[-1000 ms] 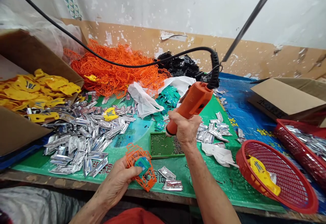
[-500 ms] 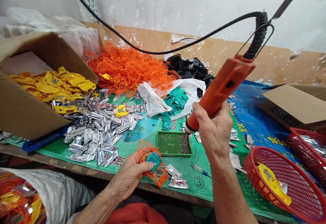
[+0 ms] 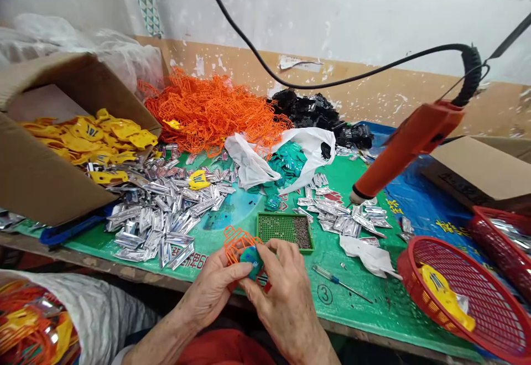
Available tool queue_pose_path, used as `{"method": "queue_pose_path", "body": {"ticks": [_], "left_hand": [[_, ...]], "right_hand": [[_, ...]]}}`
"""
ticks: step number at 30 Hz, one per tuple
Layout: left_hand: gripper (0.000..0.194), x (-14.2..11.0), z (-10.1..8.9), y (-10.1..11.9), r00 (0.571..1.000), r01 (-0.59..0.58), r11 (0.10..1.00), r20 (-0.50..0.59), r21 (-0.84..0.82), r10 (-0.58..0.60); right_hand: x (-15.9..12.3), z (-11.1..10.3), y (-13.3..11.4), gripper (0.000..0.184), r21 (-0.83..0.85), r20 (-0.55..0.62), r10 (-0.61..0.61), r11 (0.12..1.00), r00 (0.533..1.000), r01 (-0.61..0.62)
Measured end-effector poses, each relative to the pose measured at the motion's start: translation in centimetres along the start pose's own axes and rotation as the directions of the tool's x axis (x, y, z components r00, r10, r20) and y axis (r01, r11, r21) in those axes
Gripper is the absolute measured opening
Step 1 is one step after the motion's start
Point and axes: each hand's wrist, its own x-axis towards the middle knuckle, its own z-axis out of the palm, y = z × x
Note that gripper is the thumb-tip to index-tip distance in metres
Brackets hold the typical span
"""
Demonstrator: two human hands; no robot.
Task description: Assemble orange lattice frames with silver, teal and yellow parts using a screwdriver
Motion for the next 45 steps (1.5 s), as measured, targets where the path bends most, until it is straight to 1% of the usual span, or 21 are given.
{"method": "queue_pose_path", "body": {"ticks": [2, 5, 9, 14, 19, 26, 35, 40, 45], "left_hand": [[0.03, 0.0, 0.0, -0.1, 1.0, -0.015, 1.0, 0.007, -0.006, 0.015], [0.025, 0.2, -0.1, -0.4, 1.0, -0.013, 0.998, -0.01, -0.059, 0.012], [0.021, 0.3, -0.1, -0.8, 0.998, -0.002, 0.988, -0.058, -0.152, -0.007], [0.019, 0.3, -0.1, -1.0, 0.996, -0.001, 0.982, -0.091, -0.191, -0.017], [0.018, 0.5, 0.0, -1.1, 0.994, 0.007, 0.983, -0.104, -0.182, -0.027], [0.019, 0.3, 0.0, -1.5, 0.993, 0.004, 0.984, -0.114, -0.177, -0.025], [0.023, 0.3, 0.2, -1.7, 0.988, 0.006, 0.975, -0.151, -0.222, -0.04], [0.025, 0.2, 0.2, -1.7, 0.989, -0.004, 0.965, -0.146, -0.262, -0.035], [0.03, -0.2, 0.1, -1.3, 0.997, 0.007, 0.968, -0.067, -0.25, -0.024]], "right_hand": [[0.0, 0.2, -0.1, 0.032, -0.006, -0.018, -0.002, 1.0, 1.0, 0.002], [0.0, 0.5, -0.2, 0.031, -0.024, -0.041, 0.011, 1.0, 0.999, -0.012], [-0.4, 0.8, -0.1, 0.031, 0.061, -0.069, 0.058, 0.997, 0.996, -0.054], [-1.1, 0.3, 0.7, 0.031, 0.037, -0.123, 0.07, 0.997, 0.99, -0.066], [-1.2, -0.2, 0.6, 0.03, 0.038, -0.125, 0.081, 0.996, 0.989, -0.077], [-0.6, 0.8, -0.6, 0.032, 0.032, -0.105, 0.102, 0.995, 0.989, -0.099], [-0.4, 1.2, -0.9, 0.027, 0.037, -0.103, 0.152, 0.988, 0.983, -0.149], [-0.2, 1.4, -1.0, 0.023, 0.062, -0.089, 0.181, 0.982, 0.979, -0.176], [-0.1, 1.4, -1.3, 0.019, 0.01, -0.109, 0.178, 0.984, 0.978, -0.178]]}}
